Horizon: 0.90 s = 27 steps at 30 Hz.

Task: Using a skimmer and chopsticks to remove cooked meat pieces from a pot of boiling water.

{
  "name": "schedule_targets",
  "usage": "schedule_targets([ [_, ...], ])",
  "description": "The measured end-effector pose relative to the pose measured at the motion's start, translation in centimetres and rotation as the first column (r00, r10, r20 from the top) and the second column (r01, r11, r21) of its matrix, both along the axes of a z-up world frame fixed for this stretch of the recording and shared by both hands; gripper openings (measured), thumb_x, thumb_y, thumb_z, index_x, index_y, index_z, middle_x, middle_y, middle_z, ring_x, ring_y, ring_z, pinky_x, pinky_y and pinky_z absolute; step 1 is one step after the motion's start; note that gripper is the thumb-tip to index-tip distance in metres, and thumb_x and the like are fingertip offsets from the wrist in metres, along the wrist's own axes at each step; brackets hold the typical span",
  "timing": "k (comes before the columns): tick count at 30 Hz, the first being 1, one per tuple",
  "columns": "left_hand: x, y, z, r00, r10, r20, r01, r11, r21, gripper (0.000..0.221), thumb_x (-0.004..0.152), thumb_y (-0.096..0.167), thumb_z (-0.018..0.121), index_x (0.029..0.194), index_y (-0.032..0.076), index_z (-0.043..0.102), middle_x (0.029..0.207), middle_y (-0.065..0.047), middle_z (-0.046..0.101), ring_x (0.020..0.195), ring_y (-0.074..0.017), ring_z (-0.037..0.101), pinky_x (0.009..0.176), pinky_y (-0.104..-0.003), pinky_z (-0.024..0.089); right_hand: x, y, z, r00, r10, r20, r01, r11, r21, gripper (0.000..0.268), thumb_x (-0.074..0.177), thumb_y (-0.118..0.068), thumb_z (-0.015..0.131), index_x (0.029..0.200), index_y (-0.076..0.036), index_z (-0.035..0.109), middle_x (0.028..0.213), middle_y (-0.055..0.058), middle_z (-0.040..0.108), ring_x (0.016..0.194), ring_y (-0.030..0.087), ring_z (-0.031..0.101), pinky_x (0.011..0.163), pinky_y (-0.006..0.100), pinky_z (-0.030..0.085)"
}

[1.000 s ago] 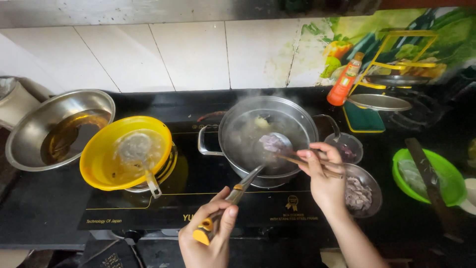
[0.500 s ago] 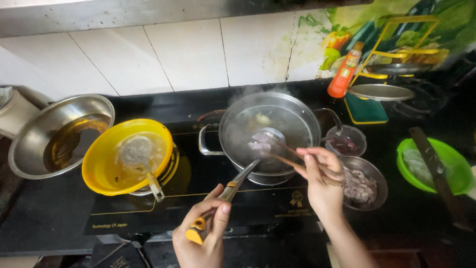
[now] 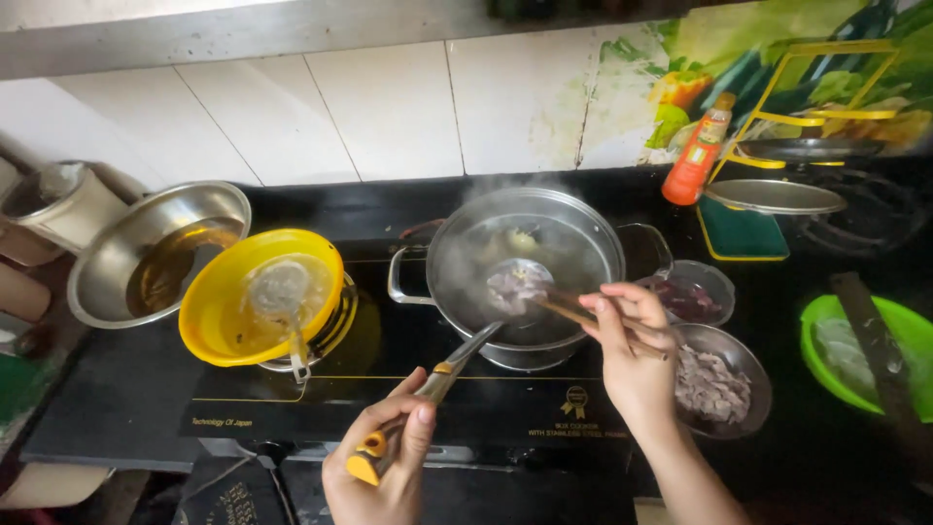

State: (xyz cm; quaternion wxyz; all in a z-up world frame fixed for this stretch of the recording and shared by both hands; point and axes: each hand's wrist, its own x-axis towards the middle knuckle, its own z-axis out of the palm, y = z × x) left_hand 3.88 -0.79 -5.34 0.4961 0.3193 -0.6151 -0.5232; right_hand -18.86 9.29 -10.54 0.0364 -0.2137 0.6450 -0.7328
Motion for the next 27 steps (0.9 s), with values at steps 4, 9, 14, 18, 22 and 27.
schedule_targets([
  [4,0.1,0.4,-0.2,1.000,-0.002,0.027,0.002,1.000,0.000,0.012,0.082,0.013,0.083,0.085,0.001,0.082,0.112,-0.024,0.087,0.097,-0.0204,0.086,0.087,-0.024,0.064,-0.4,0.1,-0.2,0.996,0.030,0.086,-0.034,0.999,0.034,0.019,0.100,-0.011,0.065,0.117,-0.002,0.065,0.102,0.018,0.081,0.100,0.024,0.081,0.085,0.037,0.071],
  [9,-0.3,1.1,-0.3,0.997,0.055,0.046,-0.056,0.998,0.019,0.014,0.081,0.015,0.084,0.082,0.001,0.082,0.110,-0.025,0.088,0.097,-0.0217,0.086,0.083,-0.025,0.063,-0.8,0.5,-1.1,0.999,0.034,-0.027,-0.033,0.999,0.010,0.015,0.102,-0.010,0.063,0.116,-0.003,0.065,0.103,0.015,0.081,0.100,0.022,0.080,0.089,0.037,0.070],
  [14,-0.2,1.3,0.3,0.995,0.052,0.080,-0.052,0.999,-0.002,0.015,0.081,0.015,0.083,0.082,0.001,0.082,0.110,-0.024,0.089,0.097,-0.0226,0.088,0.084,-0.026,0.065,-0.7,0.1,-1.1,0.986,0.141,-0.093,-0.147,0.987,-0.064,0.016,0.102,-0.004,0.061,0.117,0.000,0.065,0.107,0.019,0.080,0.104,0.025,0.080,0.090,0.039,0.072],
  [18,-0.2,1.1,0.7,0.981,0.067,0.180,-0.057,0.997,-0.058,0.016,0.081,0.020,0.083,0.082,0.004,0.083,0.108,-0.021,0.090,0.098,-0.0212,0.089,0.086,-0.025,0.065,-1.1,-1.3,-1.6,0.977,0.175,-0.123,-0.177,0.984,0.000,0.015,0.101,-0.007,0.063,0.113,-0.002,0.070,0.107,0.014,0.082,0.103,0.020,0.081,0.093,0.029,0.067],
  [22,0.1,0.2,0.4,0.967,0.060,0.246,-0.028,0.990,-0.135,0.017,0.081,0.025,0.083,0.085,0.008,0.084,0.105,-0.014,0.092,0.085,-0.0154,0.090,0.080,-0.021,0.067,-1.4,-1.3,-0.9,0.992,0.107,-0.072,-0.100,0.990,0.095,0.015,0.100,-0.011,0.065,0.111,-0.004,0.073,0.101,0.012,0.085,0.096,0.018,0.084,0.089,0.025,0.066],
  [27,-0.3,0.1,0.2,0.955,0.084,0.284,-0.034,0.984,-0.176,0.017,0.082,0.024,0.082,0.084,0.008,0.084,0.107,-0.014,0.090,0.087,-0.0154,0.090,0.081,-0.021,0.066,-2.6,-0.9,-1.0,0.978,0.193,0.080,-0.198,0.978,0.065,0.018,0.100,-0.009,0.063,0.115,-0.004,0.070,0.105,0.015,0.085,0.100,0.021,0.084,0.086,0.032,0.071],
])
